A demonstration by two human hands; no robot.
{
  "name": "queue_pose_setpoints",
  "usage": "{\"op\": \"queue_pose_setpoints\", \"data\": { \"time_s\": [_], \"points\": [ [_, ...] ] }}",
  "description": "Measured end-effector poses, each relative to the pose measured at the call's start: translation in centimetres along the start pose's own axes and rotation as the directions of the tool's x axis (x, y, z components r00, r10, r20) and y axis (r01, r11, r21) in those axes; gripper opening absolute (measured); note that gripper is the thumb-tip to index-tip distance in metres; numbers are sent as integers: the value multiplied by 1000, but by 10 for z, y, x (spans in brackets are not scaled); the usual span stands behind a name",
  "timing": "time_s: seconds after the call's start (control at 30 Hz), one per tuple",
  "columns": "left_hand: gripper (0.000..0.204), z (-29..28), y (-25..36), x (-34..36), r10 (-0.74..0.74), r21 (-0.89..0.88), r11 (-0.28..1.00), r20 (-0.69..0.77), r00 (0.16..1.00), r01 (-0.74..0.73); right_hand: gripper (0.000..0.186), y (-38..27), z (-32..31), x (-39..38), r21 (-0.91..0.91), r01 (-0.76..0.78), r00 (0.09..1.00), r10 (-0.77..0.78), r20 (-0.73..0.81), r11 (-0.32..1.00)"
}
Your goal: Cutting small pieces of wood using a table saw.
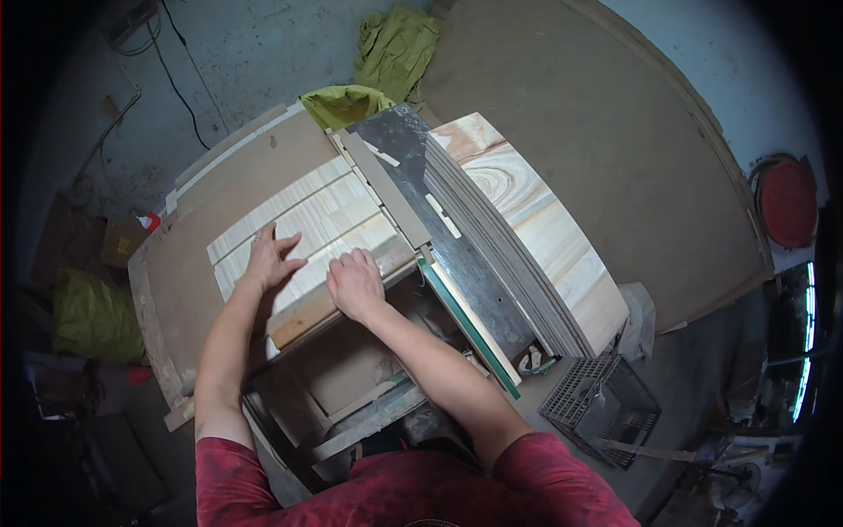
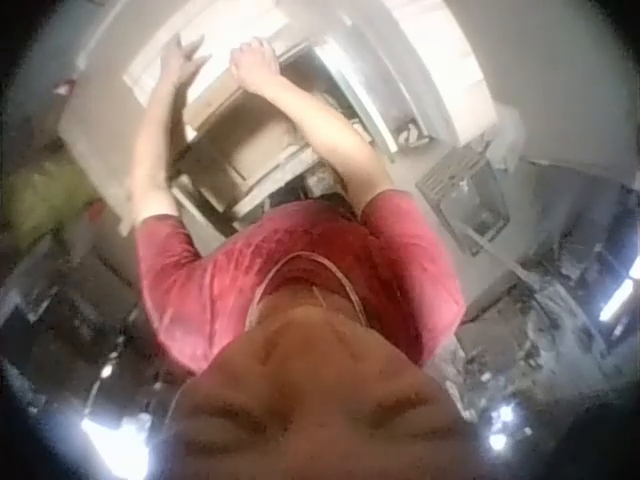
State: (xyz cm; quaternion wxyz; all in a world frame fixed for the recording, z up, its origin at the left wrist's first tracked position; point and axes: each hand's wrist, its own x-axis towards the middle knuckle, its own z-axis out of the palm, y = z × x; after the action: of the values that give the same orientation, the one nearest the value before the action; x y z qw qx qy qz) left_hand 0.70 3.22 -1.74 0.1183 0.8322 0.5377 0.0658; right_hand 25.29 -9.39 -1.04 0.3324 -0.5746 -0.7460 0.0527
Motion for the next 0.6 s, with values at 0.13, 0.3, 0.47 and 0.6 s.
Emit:
{"op": "queue_pose_setpoints", "data": {
  "time_s": [0.13, 0.3, 0.47, 0.6],
  "points": [
    [73, -7, -9, 15, -70, -5, 998, 61, 996, 70, 16, -2, 16, 18, -45, -59, 993, 64, 101, 997],
    [73, -8, 11, -9, -91, 2, 996, 61, 994, 91, 16, -5, 0, -3, -36, -51, 994, 55, 95, 998],
    [71, 9, 63, -76, 17, 3, 1000, 7, 1000, -18, 13, -14, -40, -81, -12, -25, 1000, 25, 13, 1000],
    [70, 15, 122, -143, 59, 9, 998, -31, 998, -58, 13, -24, -87, -147, -4, -21, 1000, 21, -7, 1000]
  ]
}}
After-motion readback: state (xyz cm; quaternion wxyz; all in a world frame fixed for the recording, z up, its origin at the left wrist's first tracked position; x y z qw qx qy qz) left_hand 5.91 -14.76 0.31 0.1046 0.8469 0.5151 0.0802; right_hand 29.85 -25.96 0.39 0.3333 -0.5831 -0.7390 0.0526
